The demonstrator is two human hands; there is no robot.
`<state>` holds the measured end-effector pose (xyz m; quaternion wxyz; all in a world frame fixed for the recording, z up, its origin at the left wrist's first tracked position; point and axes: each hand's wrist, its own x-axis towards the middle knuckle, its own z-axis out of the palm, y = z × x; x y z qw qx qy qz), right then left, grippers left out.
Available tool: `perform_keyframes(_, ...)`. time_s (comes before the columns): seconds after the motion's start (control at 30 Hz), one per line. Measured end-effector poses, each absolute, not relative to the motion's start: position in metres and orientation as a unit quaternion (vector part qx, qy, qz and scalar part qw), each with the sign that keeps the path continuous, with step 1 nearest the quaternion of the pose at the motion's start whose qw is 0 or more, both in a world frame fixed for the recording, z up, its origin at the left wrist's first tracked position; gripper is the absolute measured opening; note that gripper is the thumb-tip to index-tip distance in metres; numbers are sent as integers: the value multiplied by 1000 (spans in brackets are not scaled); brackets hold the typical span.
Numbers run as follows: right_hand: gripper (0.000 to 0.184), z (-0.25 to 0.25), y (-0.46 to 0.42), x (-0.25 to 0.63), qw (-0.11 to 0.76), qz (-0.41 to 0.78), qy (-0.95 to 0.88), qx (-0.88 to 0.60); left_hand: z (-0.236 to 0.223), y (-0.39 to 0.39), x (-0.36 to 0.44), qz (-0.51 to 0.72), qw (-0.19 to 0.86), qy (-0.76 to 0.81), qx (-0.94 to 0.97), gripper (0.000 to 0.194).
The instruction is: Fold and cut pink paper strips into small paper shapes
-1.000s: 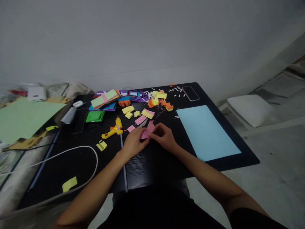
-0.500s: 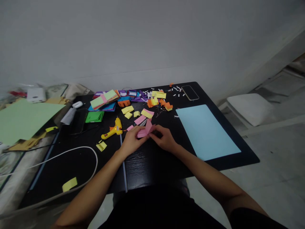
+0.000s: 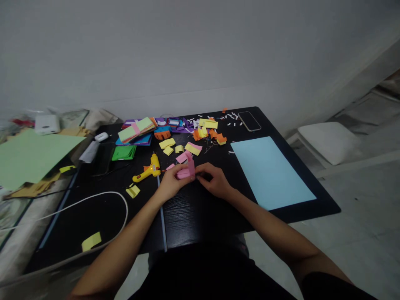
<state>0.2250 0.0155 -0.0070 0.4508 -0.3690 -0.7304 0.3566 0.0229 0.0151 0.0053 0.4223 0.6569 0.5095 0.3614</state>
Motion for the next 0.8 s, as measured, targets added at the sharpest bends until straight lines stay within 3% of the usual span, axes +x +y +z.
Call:
perform_keyframes(0.5, 14, -3, 14, 226, 457, 347, -732, -368, 11, 15, 21, 354, 489, 468, 645, 37)
perform_keyframes(0.8, 8, 0, 16, 227, 428, 377, -742, -351, 10, 15, 15, 302, 400, 468, 728, 36)
